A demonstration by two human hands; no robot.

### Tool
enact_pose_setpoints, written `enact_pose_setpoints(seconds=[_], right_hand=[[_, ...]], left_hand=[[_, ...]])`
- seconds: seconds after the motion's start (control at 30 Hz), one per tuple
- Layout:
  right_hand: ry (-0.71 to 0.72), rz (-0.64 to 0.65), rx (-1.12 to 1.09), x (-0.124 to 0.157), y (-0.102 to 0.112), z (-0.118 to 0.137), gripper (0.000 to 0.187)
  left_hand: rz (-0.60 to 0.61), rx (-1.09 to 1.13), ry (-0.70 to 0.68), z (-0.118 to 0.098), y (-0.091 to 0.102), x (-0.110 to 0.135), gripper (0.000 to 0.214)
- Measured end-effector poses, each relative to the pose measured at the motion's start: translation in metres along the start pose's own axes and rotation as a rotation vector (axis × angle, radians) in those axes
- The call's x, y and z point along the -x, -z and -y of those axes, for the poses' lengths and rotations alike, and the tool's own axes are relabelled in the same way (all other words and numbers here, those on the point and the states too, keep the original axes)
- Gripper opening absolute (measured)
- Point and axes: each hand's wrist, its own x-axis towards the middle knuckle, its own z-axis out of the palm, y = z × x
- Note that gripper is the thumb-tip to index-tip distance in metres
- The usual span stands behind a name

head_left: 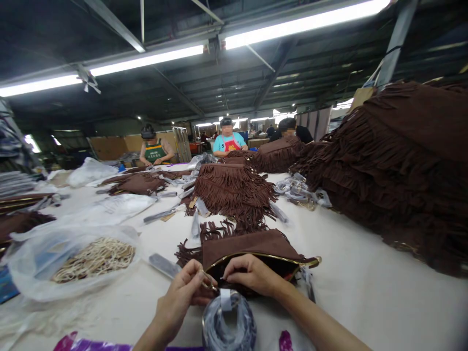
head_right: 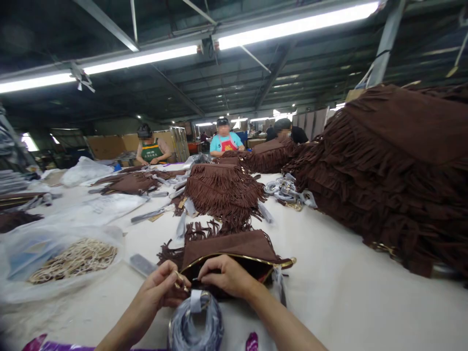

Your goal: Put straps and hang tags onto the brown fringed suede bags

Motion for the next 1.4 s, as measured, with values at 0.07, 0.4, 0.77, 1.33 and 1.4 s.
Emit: enact_pose_setpoints(seconds=[0.07,0.4,0.77,1.33,1.4], right_hand=[[0.077,0.007,0.141,-0.001,-0.002,0.005,0.016],[0.317,-0.03,0.499,0.0,-0.007,0.007,0.017],[0.113,-0.058,0.322,0.005,-0.004,0.025,0.01],[0.107,0.017,1.025,0.002,-0.033,0.024,0.014],[0.127,-0.023,0.96,0.002,-0.033,0.024,0.011]], left_hand=[[-0.006,-0.022,0.01,0.0,-0.002,-0.001,0.047],[-0.056,-0.166,0.029,-0.003,-0.008,-0.014,0.046],[-0.146,-0.235,0.0,-0.001,-0.025,-0.033,0.029],[-0.121,-0.088,0.01,0.008,-0.018,-0.033,0.024],[-0.062,-0.173,0.003,0.008,-0.016,-0.031,0.021]])
